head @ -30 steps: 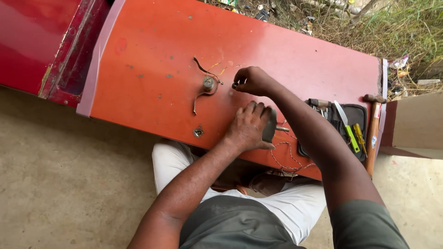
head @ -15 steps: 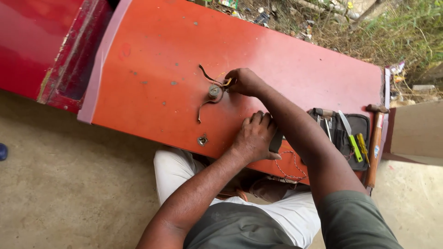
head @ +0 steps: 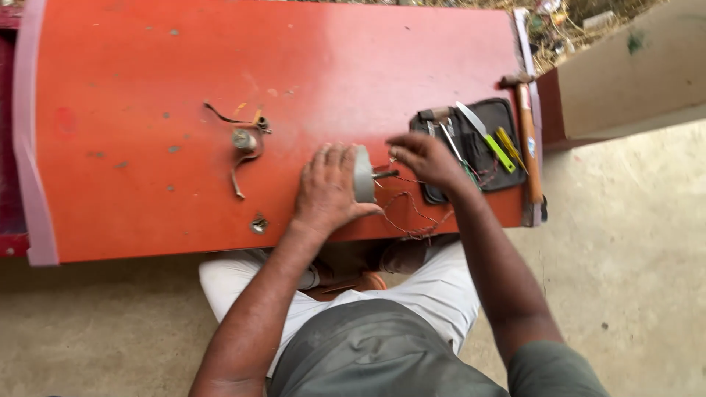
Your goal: Inspecting and wiring an electric motor on a workbench.
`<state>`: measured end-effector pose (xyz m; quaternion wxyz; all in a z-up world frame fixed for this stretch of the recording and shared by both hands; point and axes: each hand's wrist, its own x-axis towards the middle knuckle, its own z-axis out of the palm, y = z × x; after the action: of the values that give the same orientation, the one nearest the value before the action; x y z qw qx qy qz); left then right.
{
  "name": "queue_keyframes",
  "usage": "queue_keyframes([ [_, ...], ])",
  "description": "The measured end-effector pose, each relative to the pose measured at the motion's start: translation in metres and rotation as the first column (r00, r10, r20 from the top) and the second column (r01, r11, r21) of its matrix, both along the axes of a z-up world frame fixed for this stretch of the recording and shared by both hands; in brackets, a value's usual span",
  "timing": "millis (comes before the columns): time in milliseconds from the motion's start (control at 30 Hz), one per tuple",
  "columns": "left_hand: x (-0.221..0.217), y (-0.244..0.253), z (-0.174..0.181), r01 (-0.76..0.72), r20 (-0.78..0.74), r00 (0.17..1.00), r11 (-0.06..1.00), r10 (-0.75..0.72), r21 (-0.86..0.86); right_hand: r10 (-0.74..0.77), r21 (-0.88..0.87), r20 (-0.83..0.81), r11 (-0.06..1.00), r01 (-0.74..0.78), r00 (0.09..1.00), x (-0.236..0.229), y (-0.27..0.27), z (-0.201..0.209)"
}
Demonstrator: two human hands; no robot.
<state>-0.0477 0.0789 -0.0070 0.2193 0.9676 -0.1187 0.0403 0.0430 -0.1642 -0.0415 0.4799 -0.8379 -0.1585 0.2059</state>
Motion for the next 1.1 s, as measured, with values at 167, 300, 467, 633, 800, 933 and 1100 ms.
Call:
queue_keyframes([
  [167, 0.005, 0.004, 0.013, 0.085, -0.127, 0.989, 0.995, -0.078, 0.052, -0.100, 0.042, -0.237, 0.993, 0.113, 0.966, -0.048, 0.002, -0.007],
  [300, 0.007, 0.002, 0.026, 0.101, -0.211, 0.975, 0.987, -0.074, 0.123, -0.159, 0.053, -0.439, 0.978, 0.201, 0.885, -0.048, 0.003, -0.017],
  [467, 0.005, 0.002, 0.017, 0.117, -0.170, 0.981, 0.987, -0.098, 0.110, -0.115, 0.186, -0.499, 0.954, 0.236, 0.859, -0.048, 0.000, -0.026],
  [633, 0.003, 0.004, 0.009, 0.143, -0.136, 0.982, 0.985, -0.129, 0.096, -0.040, 0.343, -0.401, 0.920, 0.191, 0.915, -0.042, 0.011, -0.022],
  [800, 0.006, 0.002, 0.010, 0.123, -0.170, 0.980, 0.984, -0.100, 0.128, -0.004, 0.229, -0.388, 0.968, 0.101, 0.922, -0.034, 0.015, -0.015],
  [933, 0.007, 0.002, 0.009, 0.112, -0.193, 0.977, 0.985, -0.085, 0.131, 0.009, 0.307, -0.372, 0.945, 0.114, 0.928, -0.035, 0.013, -0.032],
  [1100, 0.009, 0.002, 0.010, 0.106, -0.209, 0.975, 0.986, -0.078, 0.130, -0.001, 0.371, -0.317, 0.920, 0.125, 0.948, -0.039, 0.013, -0.050],
])
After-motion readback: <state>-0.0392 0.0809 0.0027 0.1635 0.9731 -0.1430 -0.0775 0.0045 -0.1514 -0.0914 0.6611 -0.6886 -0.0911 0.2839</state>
